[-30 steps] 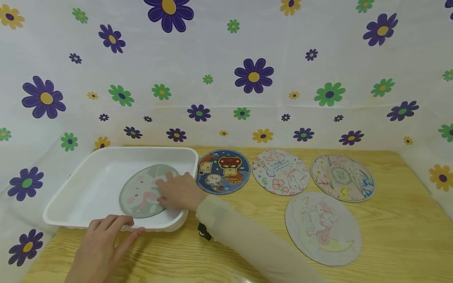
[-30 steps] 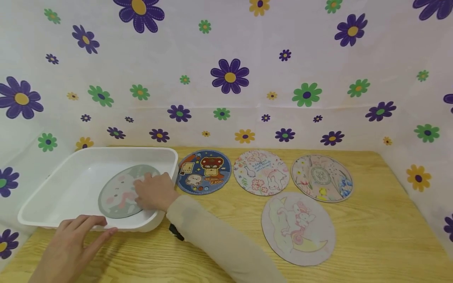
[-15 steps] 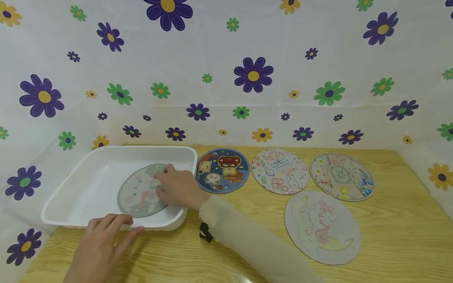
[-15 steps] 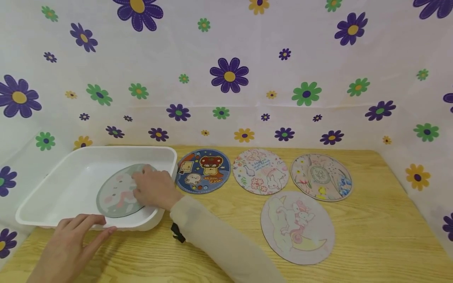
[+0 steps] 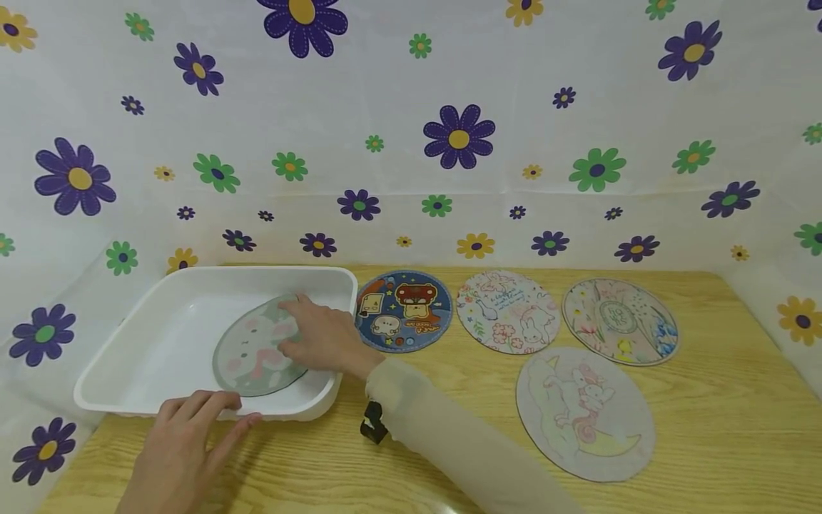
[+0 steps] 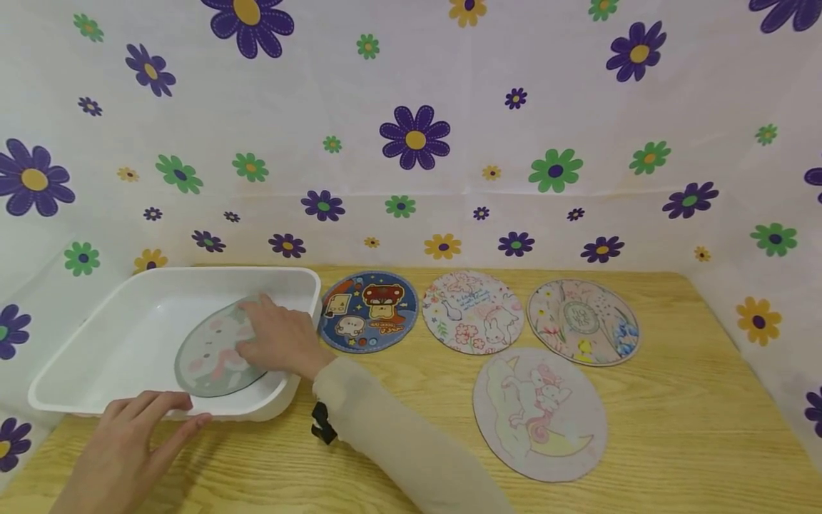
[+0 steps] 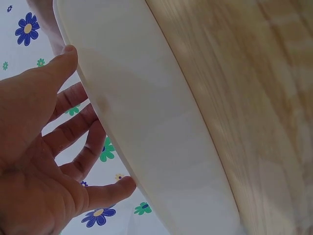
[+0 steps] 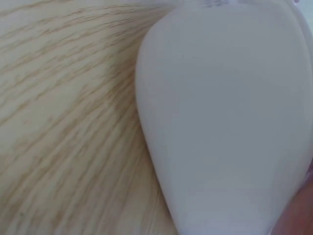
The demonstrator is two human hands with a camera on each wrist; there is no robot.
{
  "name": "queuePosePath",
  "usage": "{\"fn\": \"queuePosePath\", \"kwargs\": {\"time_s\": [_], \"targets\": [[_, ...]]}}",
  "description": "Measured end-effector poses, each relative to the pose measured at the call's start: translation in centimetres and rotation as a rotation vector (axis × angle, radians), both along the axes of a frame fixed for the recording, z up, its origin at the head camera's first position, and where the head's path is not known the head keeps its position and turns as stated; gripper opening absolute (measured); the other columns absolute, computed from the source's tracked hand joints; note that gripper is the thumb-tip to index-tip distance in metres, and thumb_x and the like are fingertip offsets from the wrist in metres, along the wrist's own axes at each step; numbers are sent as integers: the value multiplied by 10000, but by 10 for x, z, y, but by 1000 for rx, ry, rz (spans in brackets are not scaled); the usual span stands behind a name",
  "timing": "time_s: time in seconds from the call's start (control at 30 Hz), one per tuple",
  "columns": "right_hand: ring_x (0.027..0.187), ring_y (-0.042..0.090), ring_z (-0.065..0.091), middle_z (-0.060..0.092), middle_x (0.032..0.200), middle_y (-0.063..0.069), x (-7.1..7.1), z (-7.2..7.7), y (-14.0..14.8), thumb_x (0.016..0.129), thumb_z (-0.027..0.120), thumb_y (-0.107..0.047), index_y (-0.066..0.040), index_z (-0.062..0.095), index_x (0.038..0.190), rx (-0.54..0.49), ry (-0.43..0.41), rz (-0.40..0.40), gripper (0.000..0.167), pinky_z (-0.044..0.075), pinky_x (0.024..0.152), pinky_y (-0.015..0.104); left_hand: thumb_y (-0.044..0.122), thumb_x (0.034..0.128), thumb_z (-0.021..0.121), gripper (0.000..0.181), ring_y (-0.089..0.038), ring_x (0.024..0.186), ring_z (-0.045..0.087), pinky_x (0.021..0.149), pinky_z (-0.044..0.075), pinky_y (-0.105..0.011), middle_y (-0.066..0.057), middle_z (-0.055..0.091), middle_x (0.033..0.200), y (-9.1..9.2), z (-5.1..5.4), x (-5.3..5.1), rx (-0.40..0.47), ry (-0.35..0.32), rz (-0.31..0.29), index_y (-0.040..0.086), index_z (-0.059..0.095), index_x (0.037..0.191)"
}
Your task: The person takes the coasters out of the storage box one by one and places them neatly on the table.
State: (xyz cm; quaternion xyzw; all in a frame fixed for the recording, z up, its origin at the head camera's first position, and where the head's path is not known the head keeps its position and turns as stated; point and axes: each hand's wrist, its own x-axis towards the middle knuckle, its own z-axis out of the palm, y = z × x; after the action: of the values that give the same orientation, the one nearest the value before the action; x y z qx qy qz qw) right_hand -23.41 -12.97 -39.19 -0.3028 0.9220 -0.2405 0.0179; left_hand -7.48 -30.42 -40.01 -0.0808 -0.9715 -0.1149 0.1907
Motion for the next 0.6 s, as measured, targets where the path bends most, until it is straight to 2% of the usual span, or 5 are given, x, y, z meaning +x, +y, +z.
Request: {"fn": "queuePosePath", "kwargs": {"time_s": [0.07, 0.17, 0.33, 0.43, 0.6], "targets": [[1007, 87, 665, 589, 1475, -6, 0, 1, -1, 947, 669, -427, -277, 443, 1534, 4, -28, -3, 647, 504, 710, 226, 282, 857, 826, 254, -375, 952, 594, 853, 474, -541, -82, 711, 996, -1, -1, 0, 1, 22, -11, 133, 696, 1018], [871, 74, 623, 705, 1238, -35, 0, 3, -2, 939, 676, -434, -249, 418, 1540, 19, -63, 4, 680, 470, 674, 219, 261, 841, 837, 260, -371, 945, 597, 845, 472, -529, -82, 712, 993, -1, -1, 0, 2, 49, -26, 125, 697, 1013], [767, 86, 596, 716, 1003, -36, 0, 3, -4, 950, 663, -440, -195, 434, 1491, 81, -60, 2, 637, 440, 629, 220, 254, 840, 838, 268, -358, 943, 592, 848, 468, -517, -78, 711, 993, -1, -1, 0, 6, 46, -30, 121, 696, 1023], [755, 79, 582, 674, 945, -68, -1, 3, -6, 959, 648, -448, -189, 516, 1364, 123, -29, -1, 498, 428, 629, 222, 264, 848, 833, 270, -351, 940, 584, 848, 475, -523, -75, 706, 999, 0, 1, 0, 2, 22, -17, 124, 693, 1033], [737, 76, 575, 619, 843, -101, -2, -1, -7, 960, 648, -434, -205, 589, 1051, 167, 40, 11, 253, 421, 674, 248, 276, 864, 821, 268, -357, 952, 576, 847, 487, -547, -87, 703, 1024, 1, 0, 1, -1, -14, 7, 122, 693, 1043]]}}
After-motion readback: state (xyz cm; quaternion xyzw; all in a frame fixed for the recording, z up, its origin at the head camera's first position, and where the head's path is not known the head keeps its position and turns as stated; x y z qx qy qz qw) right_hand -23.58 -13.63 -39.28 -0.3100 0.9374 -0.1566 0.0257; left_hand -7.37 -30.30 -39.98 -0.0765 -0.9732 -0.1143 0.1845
